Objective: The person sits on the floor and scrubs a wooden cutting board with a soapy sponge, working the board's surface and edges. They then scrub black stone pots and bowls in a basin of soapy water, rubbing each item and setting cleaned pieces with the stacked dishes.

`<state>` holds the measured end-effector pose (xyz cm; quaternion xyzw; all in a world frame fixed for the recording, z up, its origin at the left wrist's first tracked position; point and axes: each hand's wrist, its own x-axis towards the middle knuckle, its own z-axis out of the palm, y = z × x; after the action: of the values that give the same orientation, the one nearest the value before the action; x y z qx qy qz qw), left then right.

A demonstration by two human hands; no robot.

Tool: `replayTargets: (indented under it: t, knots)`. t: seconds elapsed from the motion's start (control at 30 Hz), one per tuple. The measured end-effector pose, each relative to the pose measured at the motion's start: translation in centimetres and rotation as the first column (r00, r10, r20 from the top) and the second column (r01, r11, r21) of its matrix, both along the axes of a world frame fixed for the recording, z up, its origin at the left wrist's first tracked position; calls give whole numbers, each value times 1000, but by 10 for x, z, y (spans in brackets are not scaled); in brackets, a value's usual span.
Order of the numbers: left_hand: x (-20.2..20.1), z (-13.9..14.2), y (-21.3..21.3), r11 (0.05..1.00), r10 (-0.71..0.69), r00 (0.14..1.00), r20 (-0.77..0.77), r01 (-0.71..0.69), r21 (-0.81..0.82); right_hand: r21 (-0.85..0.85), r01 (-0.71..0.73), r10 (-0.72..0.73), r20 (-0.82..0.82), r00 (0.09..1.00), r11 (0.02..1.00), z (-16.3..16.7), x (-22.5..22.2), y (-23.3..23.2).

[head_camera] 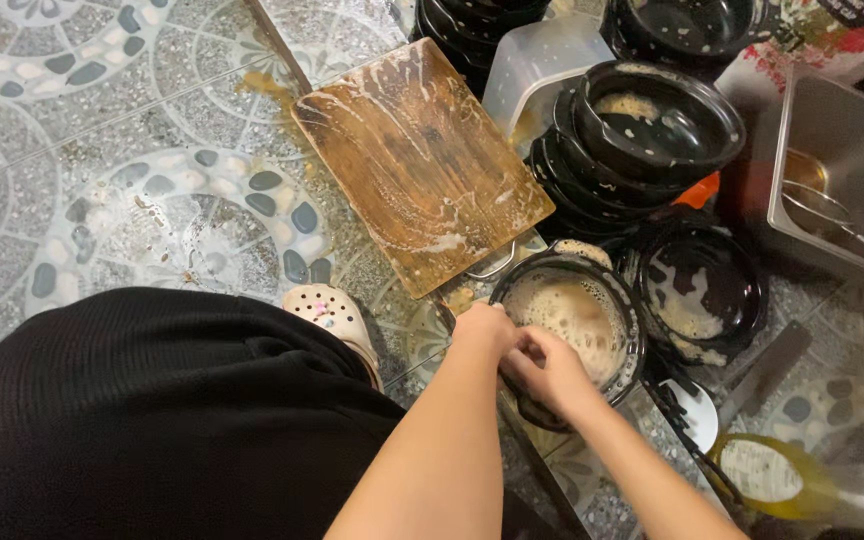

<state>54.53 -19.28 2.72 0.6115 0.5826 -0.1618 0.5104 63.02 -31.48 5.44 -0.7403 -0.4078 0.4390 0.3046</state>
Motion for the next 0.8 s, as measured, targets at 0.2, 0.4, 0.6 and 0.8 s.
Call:
replayTargets:
  t: [0.2, 0.4, 0.6, 0.8]
  knots:
    - [-2, 9, 1, 983, 185, 981, 51, -184, -24, -105, -157, 147, -98, 984, 982, 16, 20, -3]
    - [-6, 7, 11, 982, -188, 982, 34, 187, 15, -195, -157, 182, 115, 977, 968, 21, 11, 11]
    - [-15, 29, 17, 968, -230, 970, 71, 236, -88, -23, -54, 53, -37, 998, 998, -2, 10, 38]
    - [-12, 4, 14, 964, -263, 964, 40, 264, -26, -273, -305, 333, 62, 941, 913, 3, 24, 22]
